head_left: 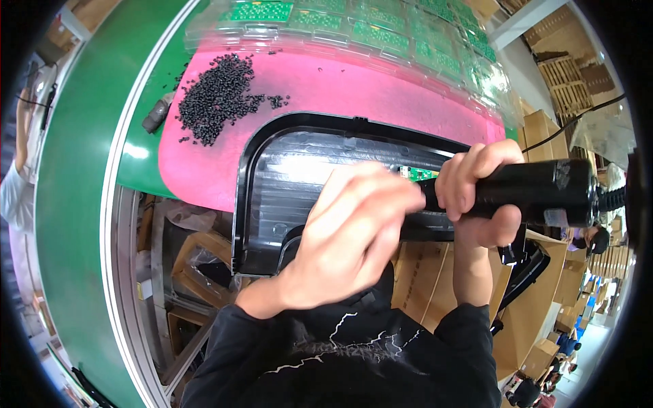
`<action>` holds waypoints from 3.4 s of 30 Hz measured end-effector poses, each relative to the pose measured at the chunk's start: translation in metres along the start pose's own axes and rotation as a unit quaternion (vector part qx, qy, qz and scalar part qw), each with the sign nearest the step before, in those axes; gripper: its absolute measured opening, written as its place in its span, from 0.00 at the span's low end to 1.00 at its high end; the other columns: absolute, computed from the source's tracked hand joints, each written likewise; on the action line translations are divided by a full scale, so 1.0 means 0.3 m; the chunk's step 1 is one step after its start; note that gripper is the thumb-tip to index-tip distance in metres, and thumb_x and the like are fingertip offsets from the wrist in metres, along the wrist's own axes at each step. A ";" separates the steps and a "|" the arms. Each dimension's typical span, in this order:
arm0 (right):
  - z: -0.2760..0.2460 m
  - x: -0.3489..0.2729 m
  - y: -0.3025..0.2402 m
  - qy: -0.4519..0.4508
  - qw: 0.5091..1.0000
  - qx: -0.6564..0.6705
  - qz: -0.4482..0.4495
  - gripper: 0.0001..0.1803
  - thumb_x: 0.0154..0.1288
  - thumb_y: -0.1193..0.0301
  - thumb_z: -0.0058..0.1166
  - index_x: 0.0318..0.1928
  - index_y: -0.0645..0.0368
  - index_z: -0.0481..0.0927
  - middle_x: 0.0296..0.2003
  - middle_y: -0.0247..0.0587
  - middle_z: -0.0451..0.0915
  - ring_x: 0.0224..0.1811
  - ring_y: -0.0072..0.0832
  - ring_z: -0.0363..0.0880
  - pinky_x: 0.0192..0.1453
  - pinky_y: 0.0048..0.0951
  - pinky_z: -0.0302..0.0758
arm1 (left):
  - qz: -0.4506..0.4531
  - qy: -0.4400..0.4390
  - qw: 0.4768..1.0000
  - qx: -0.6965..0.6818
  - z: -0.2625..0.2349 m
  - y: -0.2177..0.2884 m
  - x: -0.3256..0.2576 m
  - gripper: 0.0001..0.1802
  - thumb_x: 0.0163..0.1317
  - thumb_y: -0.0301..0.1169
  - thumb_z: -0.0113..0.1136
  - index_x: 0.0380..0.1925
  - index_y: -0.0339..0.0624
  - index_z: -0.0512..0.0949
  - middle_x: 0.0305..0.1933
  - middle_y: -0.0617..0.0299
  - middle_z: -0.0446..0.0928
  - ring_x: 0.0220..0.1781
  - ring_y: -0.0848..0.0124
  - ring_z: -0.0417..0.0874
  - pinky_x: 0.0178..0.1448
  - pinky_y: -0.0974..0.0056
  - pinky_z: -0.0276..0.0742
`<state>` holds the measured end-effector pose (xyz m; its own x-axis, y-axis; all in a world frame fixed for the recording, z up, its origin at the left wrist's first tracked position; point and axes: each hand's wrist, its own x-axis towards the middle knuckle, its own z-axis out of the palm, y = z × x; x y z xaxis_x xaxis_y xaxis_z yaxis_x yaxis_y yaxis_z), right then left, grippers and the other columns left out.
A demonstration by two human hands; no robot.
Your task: Install circuit boards into plastic housings using an electric screwdriver.
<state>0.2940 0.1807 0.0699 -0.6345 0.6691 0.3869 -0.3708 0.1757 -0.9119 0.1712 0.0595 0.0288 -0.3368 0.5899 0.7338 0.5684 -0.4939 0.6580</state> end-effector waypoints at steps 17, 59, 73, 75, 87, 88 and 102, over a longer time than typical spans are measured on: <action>-0.280 0.057 -0.053 0.246 0.933 0.240 0.103 0.10 0.69 0.69 0.58 0.43 0.62 0.76 0.38 0.40 0.78 0.41 0.29 0.79 0.50 0.42 0.81 | -0.452 -0.067 0.873 -0.173 -0.368 -0.112 -0.492 0.21 0.71 0.41 0.56 0.52 0.34 0.75 0.46 0.55 0.79 0.48 0.68 0.78 0.45 0.57 0.79; -1.598 -1.248 0.098 0.089 0.719 -0.398 0.563 0.24 0.69 0.55 0.47 0.60 0.51 0.76 0.56 0.40 0.80 0.59 0.39 0.78 0.62 0.52 0.76 | -0.294 0.354 0.864 -0.202 -0.780 -0.072 -0.128 0.27 0.71 0.40 0.51 0.62 0.31 0.69 0.56 0.45 0.79 0.46 0.63 0.84 0.44 0.66 0.80; -1.336 -1.349 0.003 0.326 0.803 -0.172 0.467 0.20 0.70 0.55 0.49 0.53 0.52 0.79 0.49 0.39 0.83 0.51 0.37 0.82 0.58 0.50 0.80 | -0.174 0.031 0.981 -0.083 -0.311 0.006 -0.103 0.09 0.69 0.22 0.52 0.40 0.32 0.81 0.27 0.61 0.82 0.29 0.77 0.83 0.32 0.71 0.78; -1.423 -1.482 -0.072 0.381 0.799 -0.131 0.447 0.19 0.70 0.55 0.49 0.52 0.52 0.79 0.48 0.38 0.83 0.50 0.36 0.82 0.57 0.50 0.80 | -0.195 0.007 0.975 -0.109 -0.271 -0.019 -0.100 0.08 0.69 0.23 0.53 0.40 0.32 0.82 0.27 0.62 0.82 0.28 0.78 0.82 0.32 0.72 0.78; -1.174 -1.210 -0.547 0.491 0.751 -0.421 0.137 0.25 0.74 0.66 0.56 0.65 0.57 0.65 0.50 0.34 0.72 0.48 0.21 0.69 0.53 0.26 0.72 | -0.253 -0.082 0.964 -0.002 -0.219 -0.038 -0.107 0.06 0.66 0.21 0.57 0.38 0.32 0.82 0.25 0.62 0.82 0.26 0.79 0.81 0.32 0.73 0.74; -1.148 -1.166 -0.550 0.452 0.736 -0.498 0.081 0.24 0.74 0.67 0.56 0.64 0.60 0.65 0.48 0.35 0.72 0.47 0.22 0.69 0.54 0.26 0.71 | -0.243 -0.074 0.967 -0.001 -0.215 -0.042 -0.107 0.06 0.65 0.21 0.57 0.38 0.32 0.82 0.25 0.62 0.82 0.26 0.79 0.81 0.32 0.74 0.73; -0.661 -0.735 -0.277 -0.119 0.678 -0.721 -0.076 0.23 0.42 0.88 0.52 0.43 0.64 0.74 0.40 0.48 0.75 0.46 0.49 0.76 0.62 0.52 0.76 | -0.256 -0.033 0.953 -0.159 -0.232 -0.044 -0.125 0.16 0.63 0.23 0.61 0.52 0.36 0.77 0.23 0.66 0.79 0.26 0.81 0.78 0.33 0.73 0.73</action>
<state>0.5993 0.1616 0.0333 -0.8178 0.4596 0.3463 0.4968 0.8676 0.0220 0.1242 -0.0006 0.0043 -0.4549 0.8397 0.2967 0.0815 -0.2925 0.9528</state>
